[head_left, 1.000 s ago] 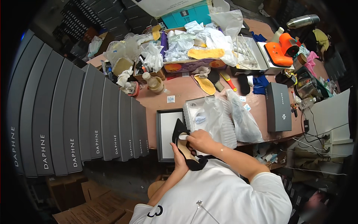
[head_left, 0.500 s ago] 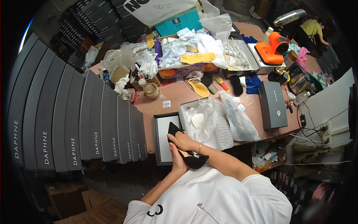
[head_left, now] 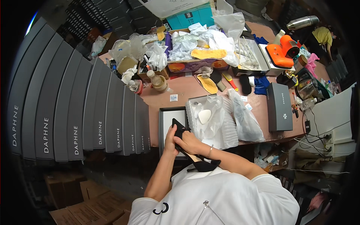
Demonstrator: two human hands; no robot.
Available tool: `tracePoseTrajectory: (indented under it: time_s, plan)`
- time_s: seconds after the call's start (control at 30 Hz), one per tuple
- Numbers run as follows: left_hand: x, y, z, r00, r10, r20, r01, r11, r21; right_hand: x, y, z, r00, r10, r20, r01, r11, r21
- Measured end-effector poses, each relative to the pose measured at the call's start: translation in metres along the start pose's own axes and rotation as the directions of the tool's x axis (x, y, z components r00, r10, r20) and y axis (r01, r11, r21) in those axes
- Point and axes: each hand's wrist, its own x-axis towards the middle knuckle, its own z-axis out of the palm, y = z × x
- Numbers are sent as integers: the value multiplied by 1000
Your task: Wrapping finished shoes in paper and packing them into boxes for shipment.
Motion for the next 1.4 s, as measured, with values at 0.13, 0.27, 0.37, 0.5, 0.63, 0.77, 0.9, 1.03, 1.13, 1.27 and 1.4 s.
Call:
tracePoseTrajectory:
  time_s: [0.13,0.27,0.37,0.5,0.63,0.77,0.9,1.03,1.13,1.27,1.4]
  plan:
    - [-9,5,17,1000,17,26,-16,1000,-19,-30,-9,-25,967,-256,-4,249,935,255]
    - [-8,-23,14,975,-221,9,215,940,-265,-14,-6,-32,901,128,414,-24,969,-248]
    - [-16,-24,8,977,-205,-65,191,965,-179,-22,12,-11,935,61,349,-60,998,-15]
    - [-28,-34,-17,988,-70,-135,41,977,-207,-58,34,-51,809,223,544,-534,667,520]
    - [-43,-23,3,996,-87,36,94,936,-340,-28,73,-73,868,441,228,-496,756,426]
    - [-73,-30,55,988,-151,39,154,914,-375,13,185,-39,982,171,-80,-188,932,-310]
    - [-71,-32,27,979,-188,78,203,941,-272,2,165,-39,910,371,-184,-408,878,-249]
    - [-52,-24,-10,975,-223,3,212,921,-327,-33,116,-61,849,411,-331,-429,903,20]
    - [-51,-16,-12,977,-209,-36,192,944,-269,-47,20,-70,856,506,-102,-293,639,711]
    - [-58,-13,-8,926,-209,315,259,958,-124,-56,-27,-26,846,524,97,-397,499,770]
    - [-72,-33,-5,973,-149,174,149,989,18,-55,-11,8,856,331,-398,-277,942,187]
